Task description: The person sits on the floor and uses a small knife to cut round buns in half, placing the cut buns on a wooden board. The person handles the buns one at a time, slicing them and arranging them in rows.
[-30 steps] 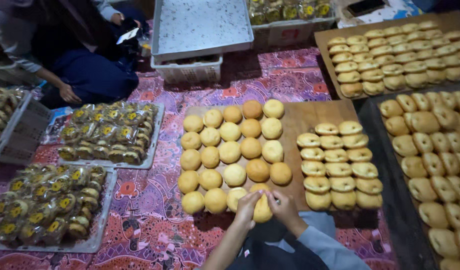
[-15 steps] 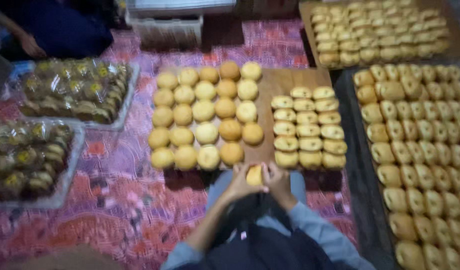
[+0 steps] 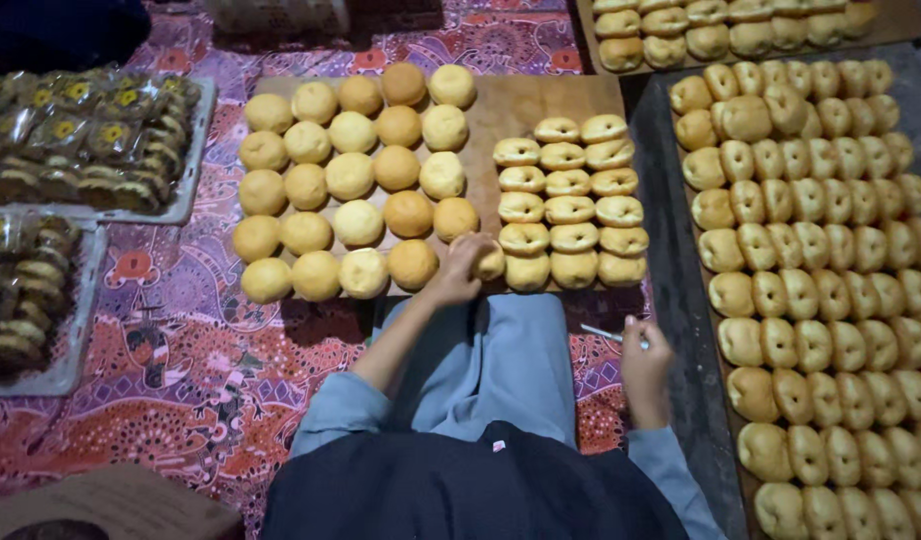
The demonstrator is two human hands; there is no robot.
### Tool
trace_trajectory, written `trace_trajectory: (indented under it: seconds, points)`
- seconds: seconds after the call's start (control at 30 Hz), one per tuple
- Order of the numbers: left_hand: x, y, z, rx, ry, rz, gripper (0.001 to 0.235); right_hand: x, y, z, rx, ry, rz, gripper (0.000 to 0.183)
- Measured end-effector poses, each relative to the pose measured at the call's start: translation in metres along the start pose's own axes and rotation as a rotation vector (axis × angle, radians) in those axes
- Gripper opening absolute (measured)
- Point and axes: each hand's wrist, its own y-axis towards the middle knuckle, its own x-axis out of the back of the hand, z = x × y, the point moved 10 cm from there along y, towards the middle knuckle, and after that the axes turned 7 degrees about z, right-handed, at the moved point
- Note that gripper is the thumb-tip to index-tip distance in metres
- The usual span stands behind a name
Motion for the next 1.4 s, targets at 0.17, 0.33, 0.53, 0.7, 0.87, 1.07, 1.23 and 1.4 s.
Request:
trace_trajectory:
  seconds: [0.17, 0.33, 0.53, 0.7, 0.87, 1.07, 1.23, 1.4]
  points:
    - [-0.003, 0.0, -0.031, -0.042, 0.28, 0.06, 0.06, 0.0, -0.028, -0.044, -0.007, -0.002, -0.045, 0.023]
    - [0.001, -0.005, -0.027, 0.14, 0.274, 0.076, 0.049, -0.016, -0.032, -0.048, -0.097, 0.069, 0.029, 0.022]
    - [0.061, 0.02, 0.062, 0.62, 0.361, -0.223, 0.045, -0.04, -0.018, -0.006, -0.104, -0.028, 0.069, 0.029]
    - [0.066, 0.038, 0.064, 0.629, 0.646, -0.118, 0.075, -0.083, 0.0, 0.049, -0.028, 0.119, 0.168, 0.031]
    - [0.049, 0.023, 0.044, 0.533, 0.156, -0.019, 0.058, -0.103, 0.019, 0.119, 0.15, 0.262, 0.173, 0.026]
    - [0.049, -0.034, 0.051, 0.597, -1.233, -0.596, 0.048, -0.136, 0.028, 0.157, 0.045, 0.507, 0.364, 0.017]
    - [0.049, -0.058, 0.021, 0.473, -1.682, -0.707, 0.036, -0.15, 0.019, 0.202, 0.159, 0.502, 0.456, 0.017]
    - [0.054, -0.064, -0.001, 0.488, -1.701, -0.69, 0.037, -0.132, 0.002, 0.233, 0.299, 0.319, 0.396, 0.017]
